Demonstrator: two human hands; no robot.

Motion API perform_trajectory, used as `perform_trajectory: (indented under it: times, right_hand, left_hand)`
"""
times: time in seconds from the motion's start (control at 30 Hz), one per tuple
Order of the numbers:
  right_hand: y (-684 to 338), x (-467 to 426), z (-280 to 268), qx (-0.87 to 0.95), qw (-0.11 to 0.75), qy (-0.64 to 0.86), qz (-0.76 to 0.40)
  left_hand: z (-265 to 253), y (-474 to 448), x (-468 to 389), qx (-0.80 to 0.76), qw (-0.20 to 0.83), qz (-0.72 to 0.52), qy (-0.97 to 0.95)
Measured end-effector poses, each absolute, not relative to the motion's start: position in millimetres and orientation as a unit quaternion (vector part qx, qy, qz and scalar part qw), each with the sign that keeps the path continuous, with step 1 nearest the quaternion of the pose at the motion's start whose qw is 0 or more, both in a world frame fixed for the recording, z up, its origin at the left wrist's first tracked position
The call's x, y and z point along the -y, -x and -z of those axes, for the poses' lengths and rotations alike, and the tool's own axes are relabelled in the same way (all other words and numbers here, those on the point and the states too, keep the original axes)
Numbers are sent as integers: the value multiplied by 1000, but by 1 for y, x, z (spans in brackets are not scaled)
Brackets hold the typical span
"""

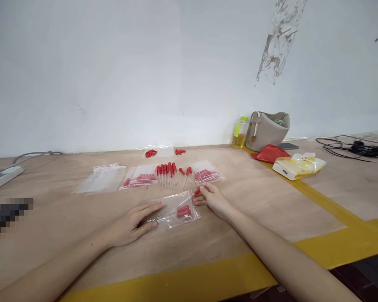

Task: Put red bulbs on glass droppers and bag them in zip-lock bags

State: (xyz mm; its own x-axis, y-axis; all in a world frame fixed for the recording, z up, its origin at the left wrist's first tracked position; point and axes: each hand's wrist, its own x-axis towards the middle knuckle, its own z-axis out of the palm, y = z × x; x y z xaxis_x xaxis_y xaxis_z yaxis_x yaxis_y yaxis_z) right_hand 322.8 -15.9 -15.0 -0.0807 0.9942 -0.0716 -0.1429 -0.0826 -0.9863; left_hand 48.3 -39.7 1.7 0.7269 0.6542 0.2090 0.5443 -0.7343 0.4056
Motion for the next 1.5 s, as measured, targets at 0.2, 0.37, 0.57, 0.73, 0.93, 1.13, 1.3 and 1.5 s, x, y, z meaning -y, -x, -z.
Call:
perform_trajectory:
  times: [0.2, 0.37, 0.57, 0.73, 0.93, 1.13, 1.3, 1.5]
  right_hand:
    - [-331, 19, 12, 668, 357, 431, -490]
    - [-314, 16, 18, 623, 425, 448, -481]
    - [-315, 21, 13, 624, 344, 450, -539]
    - [-328, 10, 3, 641, 360, 526, -428]
    - [-323, -39, -6, 683, 348, 620, -165]
    - [-289, -85, -8, 621, 299, 719, -93]
    - [-274, -103, -7, 602, 289, 729, -154]
    - [-295, -89, -22, 614, 366, 685, -139]
  left_hand:
    - [-3, -49, 40, -327, 155, -159, -919]
    - [-2, -48, 38, -324, 152, -155, -921]
    - [-1, -47, 38, -320, 152, -151, -923]
    - [-1, -46, 38, -317, 156, -140, -925]
    - [2, -45, 35, -315, 170, -136, -924]
    - [1, -45, 35, -317, 170, -134, -923]
    - [0, -45, 35, -311, 162, -131, -927]
    - [3, -44, 34, -311, 164, -130, -927]
